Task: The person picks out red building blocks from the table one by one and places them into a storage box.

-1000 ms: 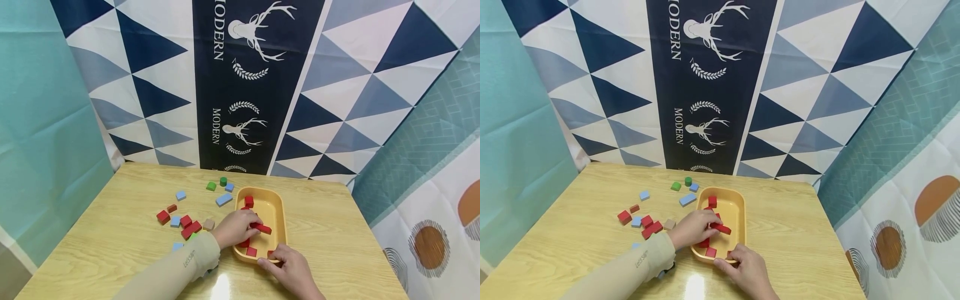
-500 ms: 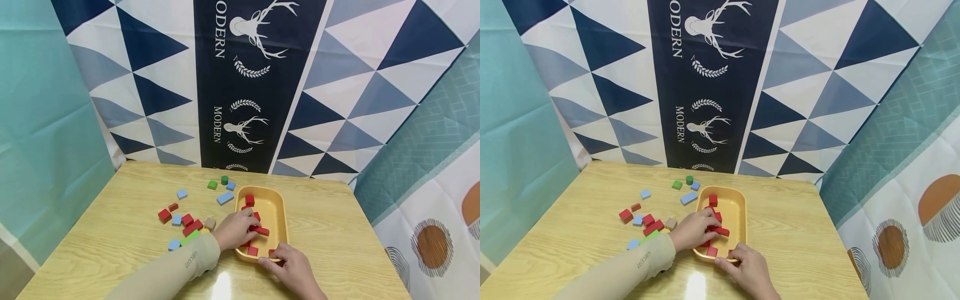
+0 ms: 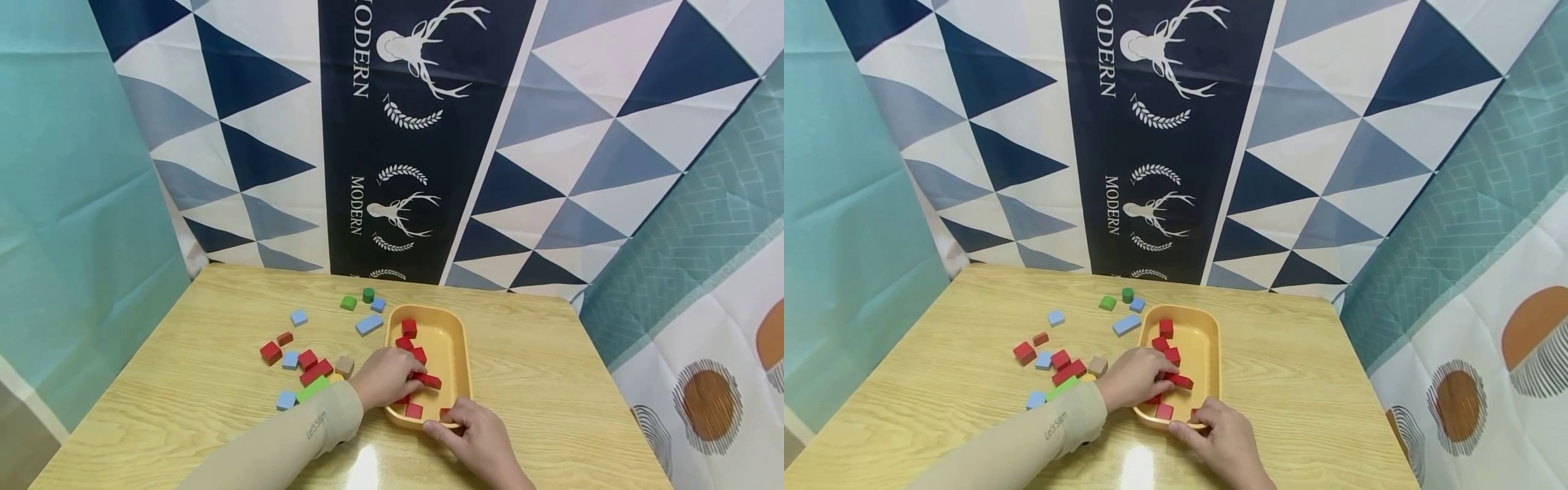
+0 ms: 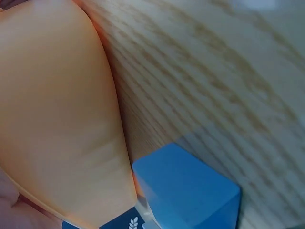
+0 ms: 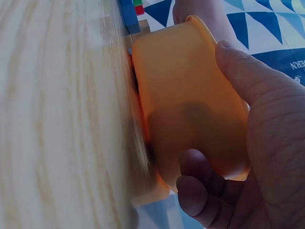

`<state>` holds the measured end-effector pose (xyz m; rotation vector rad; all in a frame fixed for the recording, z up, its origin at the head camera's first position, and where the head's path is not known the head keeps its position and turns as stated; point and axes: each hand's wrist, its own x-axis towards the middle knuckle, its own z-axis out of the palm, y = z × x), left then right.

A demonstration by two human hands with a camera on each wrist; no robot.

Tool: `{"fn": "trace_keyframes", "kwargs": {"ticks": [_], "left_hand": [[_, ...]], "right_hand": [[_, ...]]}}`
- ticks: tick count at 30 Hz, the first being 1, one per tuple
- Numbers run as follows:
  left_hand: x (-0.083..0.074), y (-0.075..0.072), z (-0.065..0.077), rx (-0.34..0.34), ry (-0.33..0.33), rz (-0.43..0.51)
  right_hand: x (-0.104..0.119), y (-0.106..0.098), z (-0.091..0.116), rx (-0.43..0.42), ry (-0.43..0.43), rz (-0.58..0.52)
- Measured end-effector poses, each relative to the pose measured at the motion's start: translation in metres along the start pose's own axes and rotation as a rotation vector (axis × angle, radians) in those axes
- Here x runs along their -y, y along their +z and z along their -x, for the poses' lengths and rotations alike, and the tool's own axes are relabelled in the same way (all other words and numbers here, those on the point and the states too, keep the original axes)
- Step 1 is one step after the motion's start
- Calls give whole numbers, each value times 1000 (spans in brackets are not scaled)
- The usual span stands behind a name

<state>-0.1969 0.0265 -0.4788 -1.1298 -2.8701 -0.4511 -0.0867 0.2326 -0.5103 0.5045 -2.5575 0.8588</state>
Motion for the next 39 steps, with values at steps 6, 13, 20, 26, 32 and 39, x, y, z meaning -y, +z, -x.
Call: {"fn": "trace_keyframes", "kwargs": {"ticks": [6, 13, 20, 26, 32, 39], "left_hand": [[-1, 1, -1, 15, -1, -3], [-1, 0, -1, 22, 14, 4], [-2, -3, -1, 27, 15, 14], [-1, -2, -2, 37, 18, 8], [-2, -4, -3, 45, 24, -15], [-1, -2, -2, 26, 30, -14]], "right_hand": [[0, 0, 0, 7, 22, -5], [0, 0, 1, 17, 39, -7], [0, 0, 1, -2, 15, 6], [-1, 0, 1, -2, 9, -1], [-1, 0, 1, -4, 7, -8], [0, 1, 0, -13, -12, 5]]}}
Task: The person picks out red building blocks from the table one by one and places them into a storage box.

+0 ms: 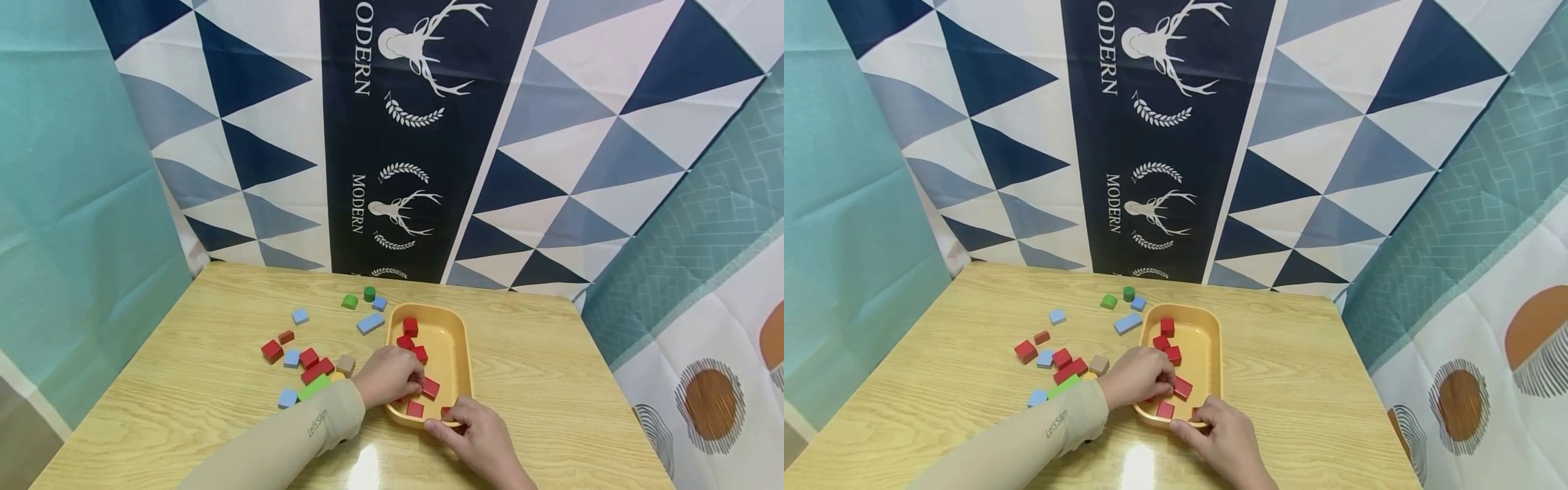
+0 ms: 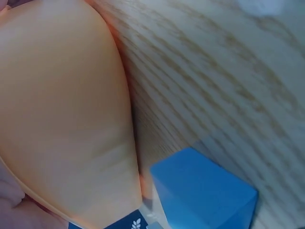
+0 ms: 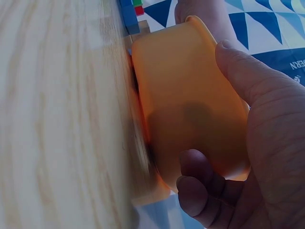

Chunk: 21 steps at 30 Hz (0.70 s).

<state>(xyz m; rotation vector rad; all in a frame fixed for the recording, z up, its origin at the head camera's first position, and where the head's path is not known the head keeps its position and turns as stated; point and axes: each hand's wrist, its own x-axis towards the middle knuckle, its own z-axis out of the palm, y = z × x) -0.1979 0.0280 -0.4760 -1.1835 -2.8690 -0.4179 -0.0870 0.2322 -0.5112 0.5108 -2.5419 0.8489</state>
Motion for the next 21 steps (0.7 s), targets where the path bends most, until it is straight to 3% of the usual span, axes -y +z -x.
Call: {"fn": "trace_keyframes", "kwargs": {"ticks": [4, 7, 12, 16, 21], "left_hand": [[-2, -1, 4, -58, 44, -114], [-3, -10, 11, -106, 83, -205], [9, -34, 31, -134, 62, -165], [43, -54, 51, -175, -48, -106], [103, -67, 88, -204, -327, -109]], "right_hand": [[0, -1, 0, 5, 3, 1], [0, -1, 0, 14, 13, 3], [1, 0, -1, 27, 28, 3], [2, -1, -1, 38, 60, -5], [2, -2, 0, 50, 89, -7]]}}
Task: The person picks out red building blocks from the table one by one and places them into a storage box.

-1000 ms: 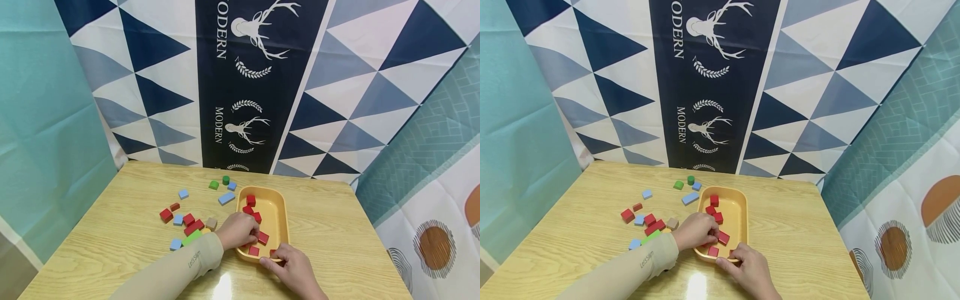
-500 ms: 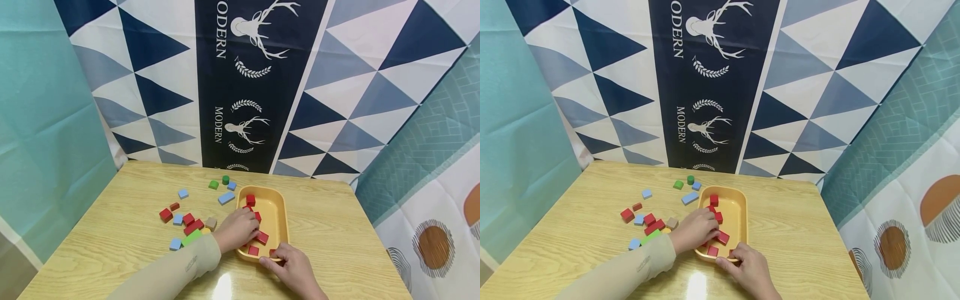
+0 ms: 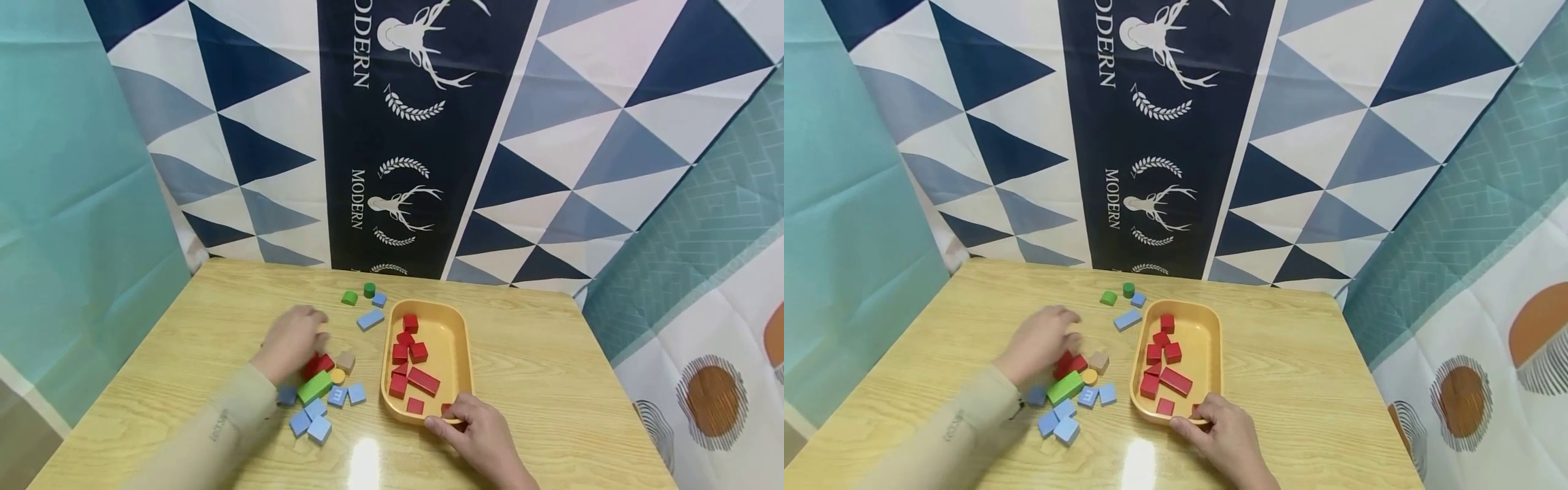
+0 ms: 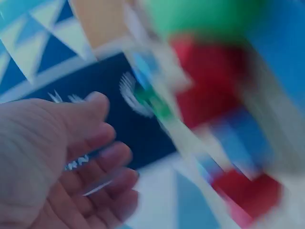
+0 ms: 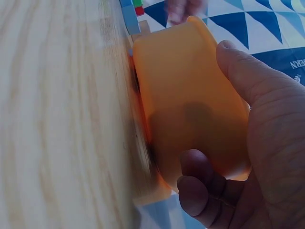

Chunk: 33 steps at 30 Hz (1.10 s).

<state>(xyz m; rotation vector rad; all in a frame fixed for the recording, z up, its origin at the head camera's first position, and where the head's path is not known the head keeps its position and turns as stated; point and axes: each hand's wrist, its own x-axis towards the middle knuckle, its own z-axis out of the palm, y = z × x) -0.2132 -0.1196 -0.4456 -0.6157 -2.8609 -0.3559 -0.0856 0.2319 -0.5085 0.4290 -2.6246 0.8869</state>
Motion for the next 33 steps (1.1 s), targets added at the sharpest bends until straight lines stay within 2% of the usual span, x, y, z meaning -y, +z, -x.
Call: {"fn": "trace_keyframes", "kwargs": {"ticks": [2, 4, 6, 9, 17, 24, 27, 30, 33], "left_hand": [[24, 2, 5, 36, -98, -1], [42, 5, 9, 91, -156, 32], [55, 10, 11, 141, -179, 82], [64, 15, 11, 189, -185, 131], [67, 20, 7, 197, -203, 198], [62, 18, 8, 124, -236, 297], [59, 18, 6, 107, -222, 322], [56, 18, 5, 129, -205, 309], [55, 18, 4, 170, -233, 292]], "right_hand": [[-1, -1, 0, -2, 6, 3], [-1, -1, 0, -2, 14, 2], [-2, -1, 0, -1, 22, -3], [-2, 0, 0, 4, 19, -15], [0, 3, 2, 14, 27, -36], [-1, 2, 0, 21, 25, -21], [0, 1, 0, 12, 17, -29], [0, 1, 1, 6, 19, -32], [-1, 1, 1, 8, 30, -31]]}}
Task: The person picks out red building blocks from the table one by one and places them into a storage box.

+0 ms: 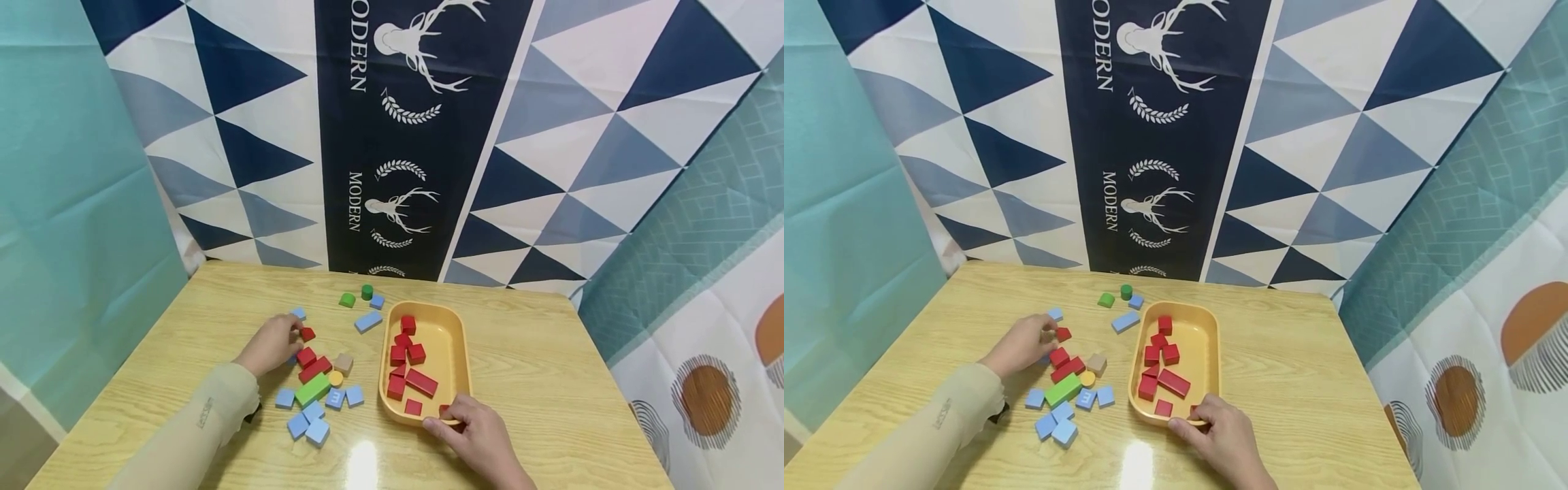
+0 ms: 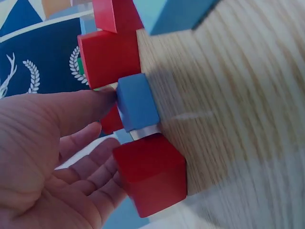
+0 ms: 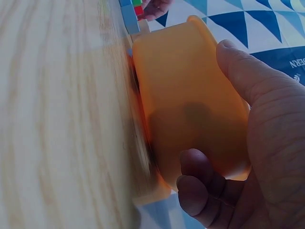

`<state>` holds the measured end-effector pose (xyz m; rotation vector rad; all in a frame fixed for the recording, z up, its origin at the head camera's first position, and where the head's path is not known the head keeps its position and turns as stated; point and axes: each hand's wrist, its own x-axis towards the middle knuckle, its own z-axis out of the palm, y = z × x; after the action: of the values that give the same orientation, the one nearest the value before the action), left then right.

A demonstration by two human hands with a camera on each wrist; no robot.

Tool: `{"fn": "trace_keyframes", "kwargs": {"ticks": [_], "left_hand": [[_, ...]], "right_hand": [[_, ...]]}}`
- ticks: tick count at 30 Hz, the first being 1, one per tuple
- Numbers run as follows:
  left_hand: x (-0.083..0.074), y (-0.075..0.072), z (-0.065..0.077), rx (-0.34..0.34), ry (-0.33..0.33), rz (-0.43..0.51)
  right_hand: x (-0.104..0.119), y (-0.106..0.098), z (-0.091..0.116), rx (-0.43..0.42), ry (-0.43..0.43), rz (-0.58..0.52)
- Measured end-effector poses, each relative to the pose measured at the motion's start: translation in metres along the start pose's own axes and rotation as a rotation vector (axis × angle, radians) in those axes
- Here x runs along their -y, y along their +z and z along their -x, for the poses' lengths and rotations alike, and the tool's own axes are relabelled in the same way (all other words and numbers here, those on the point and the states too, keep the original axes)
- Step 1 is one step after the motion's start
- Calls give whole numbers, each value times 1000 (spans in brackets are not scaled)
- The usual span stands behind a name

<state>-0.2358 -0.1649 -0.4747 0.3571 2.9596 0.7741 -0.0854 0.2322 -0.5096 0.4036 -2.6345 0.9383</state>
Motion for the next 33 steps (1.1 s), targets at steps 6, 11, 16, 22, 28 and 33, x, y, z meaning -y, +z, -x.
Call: {"fn": "trace_keyframes", "kwargs": {"ticks": [6, 11, 16, 22, 28, 33], "left_hand": [[-3, -2, -8, 44, -51, -5], [-9, 1, -17, 73, -60, -48], [-20, 8, -23, 66, -71, -95], [-58, 5, -12, -35, 21, -24], [-130, 23, 7, -3, 281, 96], [-165, 60, 13, 69, 399, 52]], "right_hand": [[0, -1, 0, 5, 7, 5], [1, -1, 0, -5, -1, 5], [4, -1, 0, 4, -2, -3], [5, -4, -1, 33, 28, -2], [4, -7, -2, 31, 44, -5], [2, -4, -1, 14, -14, -15]]}}
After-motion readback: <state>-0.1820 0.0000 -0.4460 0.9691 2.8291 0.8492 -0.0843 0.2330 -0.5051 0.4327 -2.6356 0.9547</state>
